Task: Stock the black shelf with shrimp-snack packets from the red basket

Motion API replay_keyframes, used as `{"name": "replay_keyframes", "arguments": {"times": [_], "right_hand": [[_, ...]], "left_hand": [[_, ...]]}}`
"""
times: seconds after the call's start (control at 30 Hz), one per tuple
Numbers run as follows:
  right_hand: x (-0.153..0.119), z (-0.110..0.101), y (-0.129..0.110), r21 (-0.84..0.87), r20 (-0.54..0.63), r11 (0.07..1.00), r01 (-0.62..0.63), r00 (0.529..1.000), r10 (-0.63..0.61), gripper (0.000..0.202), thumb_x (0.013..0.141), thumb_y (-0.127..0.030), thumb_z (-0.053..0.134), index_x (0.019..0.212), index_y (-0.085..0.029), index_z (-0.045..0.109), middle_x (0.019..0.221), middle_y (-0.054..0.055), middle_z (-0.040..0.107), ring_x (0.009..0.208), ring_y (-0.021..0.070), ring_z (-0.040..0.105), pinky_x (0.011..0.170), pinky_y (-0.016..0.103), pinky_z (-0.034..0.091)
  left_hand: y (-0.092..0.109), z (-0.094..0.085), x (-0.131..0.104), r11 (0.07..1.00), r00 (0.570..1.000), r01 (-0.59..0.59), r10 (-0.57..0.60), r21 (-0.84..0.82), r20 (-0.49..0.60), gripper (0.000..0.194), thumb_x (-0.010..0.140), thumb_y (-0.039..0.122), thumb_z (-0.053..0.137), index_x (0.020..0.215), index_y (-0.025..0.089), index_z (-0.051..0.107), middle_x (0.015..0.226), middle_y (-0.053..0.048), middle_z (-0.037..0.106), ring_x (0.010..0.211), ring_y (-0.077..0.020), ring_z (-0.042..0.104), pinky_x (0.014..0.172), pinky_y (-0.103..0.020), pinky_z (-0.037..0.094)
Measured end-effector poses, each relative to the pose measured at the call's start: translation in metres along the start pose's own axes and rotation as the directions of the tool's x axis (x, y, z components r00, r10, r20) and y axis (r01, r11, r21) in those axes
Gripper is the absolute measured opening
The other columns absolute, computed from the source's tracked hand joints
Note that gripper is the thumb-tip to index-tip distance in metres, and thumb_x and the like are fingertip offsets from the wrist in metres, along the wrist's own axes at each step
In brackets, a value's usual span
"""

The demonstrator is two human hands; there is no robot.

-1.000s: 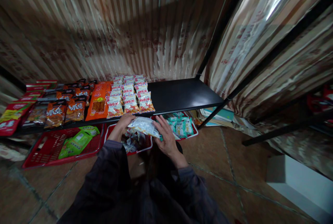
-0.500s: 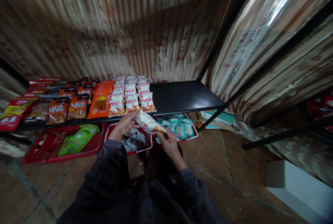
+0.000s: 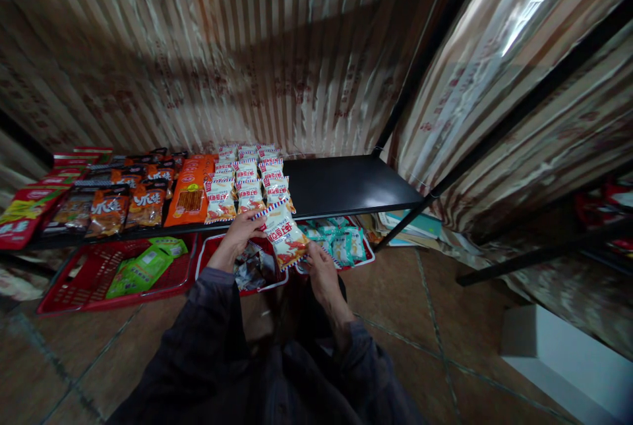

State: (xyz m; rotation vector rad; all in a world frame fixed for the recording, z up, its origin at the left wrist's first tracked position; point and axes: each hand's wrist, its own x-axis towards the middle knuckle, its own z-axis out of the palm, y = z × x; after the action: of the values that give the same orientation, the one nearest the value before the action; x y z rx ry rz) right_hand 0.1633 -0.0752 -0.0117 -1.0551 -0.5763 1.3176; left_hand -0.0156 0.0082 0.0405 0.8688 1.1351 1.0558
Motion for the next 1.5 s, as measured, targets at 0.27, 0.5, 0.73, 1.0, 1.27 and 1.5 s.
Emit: {"name": "replay_keyframes", "arguments": {"times": [0.27,0.5,0.73,1.0,1.27,1.5], "right_hand": [[0.0,-0.005,0.006,-0.044,0.04,0.998,-0.041,0.998,0.043,0.039,0.06,-0.047,0.076,0.086,-0.019,0.072,0.087,0.004,0.071,0.073,0.0163,0.063,0.06,0.026,0.052],[0.001,-0.001,0.007,0.005,-0.052,0.999,-0.052,0.997,0.052,0.04,0.057,-0.046,0.078,0.083,-0.017,0.072,0.08,0.005,0.071,0.066,0.0161,0.063,0.057,0.026,0.05],[0.01,0.0,0.004,0.071,-0.123,0.997,-0.033,0.992,0.041,0.036,0.055,-0.045,0.079,0.077,-0.019,0.071,0.079,0.004,0.071,0.065,0.0145,0.063,0.055,0.024,0.05],[0.023,0.0,-0.002,0.142,-0.178,0.99,0.002,0.984,0.024,0.039,0.049,-0.045,0.082,0.073,-0.017,0.07,0.073,0.001,0.07,0.063,0.013,0.06,0.057,0.023,0.048],[0.039,-0.002,-0.002,0.098,-0.205,0.994,0.038,0.979,-0.017,0.037,0.054,-0.045,0.08,0.075,-0.017,0.07,0.074,0.002,0.069,0.061,0.0119,0.058,0.056,0.022,0.048],[0.054,-0.008,0.003,0.074,-0.203,0.997,0.02,0.979,-0.005,0.04,0.059,-0.048,0.077,0.084,-0.017,0.069,0.084,0.005,0.07,0.071,0.0156,0.062,0.061,0.024,0.05]], "left_hand": [[-0.006,0.003,0.001,0.998,0.997,-0.059,0.059,-0.007,-0.056,0.032,0.062,0.023,0.075,0.089,0.012,0.061,0.072,-0.002,0.062,0.061,-0.0104,0.058,0.048,-0.021,0.05],[-0.014,0.008,-0.001,0.999,1.0,-0.027,0.026,-0.022,-0.012,0.041,0.062,0.038,0.075,0.091,0.015,0.06,0.083,-0.004,0.066,0.061,-0.0087,0.059,0.044,-0.016,0.04],[-0.031,0.019,-0.001,0.999,0.99,-0.009,0.002,0.044,0.14,0.043,0.062,0.043,0.074,0.093,0.015,0.061,0.097,-0.008,0.067,0.078,-0.0136,0.063,0.06,-0.02,0.044],[-0.037,0.042,-0.006,0.996,0.98,0.074,-0.063,-0.055,0.191,0.061,0.054,0.045,0.08,0.104,0.018,0.058,0.099,-0.008,0.069,0.093,-0.0213,0.064,0.079,-0.03,0.047],[-0.05,0.065,0.007,0.979,0.996,-0.012,0.031,-0.203,0.09,0.055,0.057,0.039,0.079,0.103,0.016,0.059,0.098,-0.01,0.07,0.095,-0.0243,0.064,0.088,-0.037,0.047],[-0.058,0.076,0.023,0.961,0.995,-0.08,0.092,-0.263,0.035,0.046,0.062,0.039,0.076,0.098,0.014,0.063,0.104,-0.013,0.069,0.098,-0.0255,0.063,0.092,-0.041,0.045]]}}
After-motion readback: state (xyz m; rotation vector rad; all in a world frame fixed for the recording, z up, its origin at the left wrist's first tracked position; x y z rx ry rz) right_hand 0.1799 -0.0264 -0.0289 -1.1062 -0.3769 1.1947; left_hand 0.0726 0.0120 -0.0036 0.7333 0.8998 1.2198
